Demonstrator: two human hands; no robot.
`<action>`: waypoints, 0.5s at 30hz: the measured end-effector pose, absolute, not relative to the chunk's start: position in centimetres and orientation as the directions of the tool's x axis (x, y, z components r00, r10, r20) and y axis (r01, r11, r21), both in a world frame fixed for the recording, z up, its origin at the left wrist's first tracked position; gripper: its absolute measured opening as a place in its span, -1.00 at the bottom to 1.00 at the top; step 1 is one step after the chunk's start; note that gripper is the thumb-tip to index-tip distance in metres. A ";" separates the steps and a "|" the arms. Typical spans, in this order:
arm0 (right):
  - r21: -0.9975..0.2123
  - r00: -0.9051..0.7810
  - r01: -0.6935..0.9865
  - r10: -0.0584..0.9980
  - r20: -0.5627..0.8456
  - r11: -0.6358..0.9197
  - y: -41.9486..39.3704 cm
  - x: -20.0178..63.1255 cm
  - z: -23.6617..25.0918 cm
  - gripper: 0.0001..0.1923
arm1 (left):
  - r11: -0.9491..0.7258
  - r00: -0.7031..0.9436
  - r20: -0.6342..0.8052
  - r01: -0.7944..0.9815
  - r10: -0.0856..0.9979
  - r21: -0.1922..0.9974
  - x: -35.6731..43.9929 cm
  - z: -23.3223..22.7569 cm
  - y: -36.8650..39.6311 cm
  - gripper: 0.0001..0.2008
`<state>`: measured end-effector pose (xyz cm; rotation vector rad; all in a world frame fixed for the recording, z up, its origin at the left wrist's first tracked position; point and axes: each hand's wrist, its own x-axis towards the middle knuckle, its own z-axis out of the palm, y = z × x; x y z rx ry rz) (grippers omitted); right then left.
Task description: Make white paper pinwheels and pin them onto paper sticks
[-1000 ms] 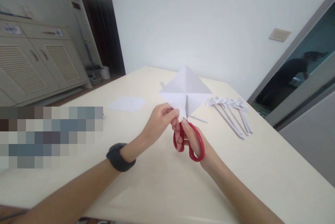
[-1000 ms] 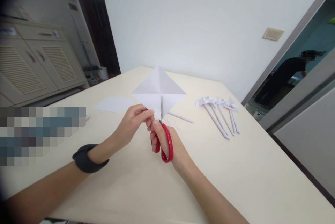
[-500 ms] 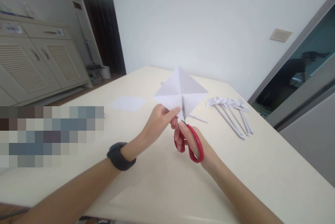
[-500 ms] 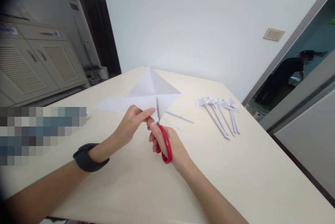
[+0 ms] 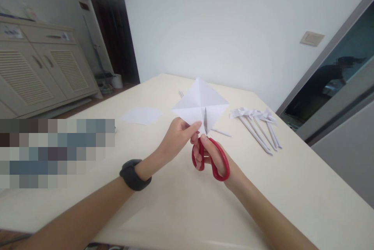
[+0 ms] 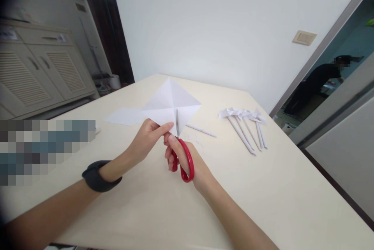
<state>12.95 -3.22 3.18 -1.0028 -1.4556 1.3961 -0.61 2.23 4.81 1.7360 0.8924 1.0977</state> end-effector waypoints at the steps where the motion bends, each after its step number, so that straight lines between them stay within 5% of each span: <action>1: -0.999 -0.303 -0.005 0.952 0.051 0.052 -3.2 12.9 3.2 -0.54 | -0.367 0.354 0.308 0.113 0.883 0.923 -0.6 4.7 2.3 -0.55; 15: -0.998 -0.286 0.035 0.958 0.034 0.046 -3.3 12.9 3.0 -0.53 | -0.363 0.367 0.308 0.092 0.878 0.927 -0.5 4.3 2.2 -0.55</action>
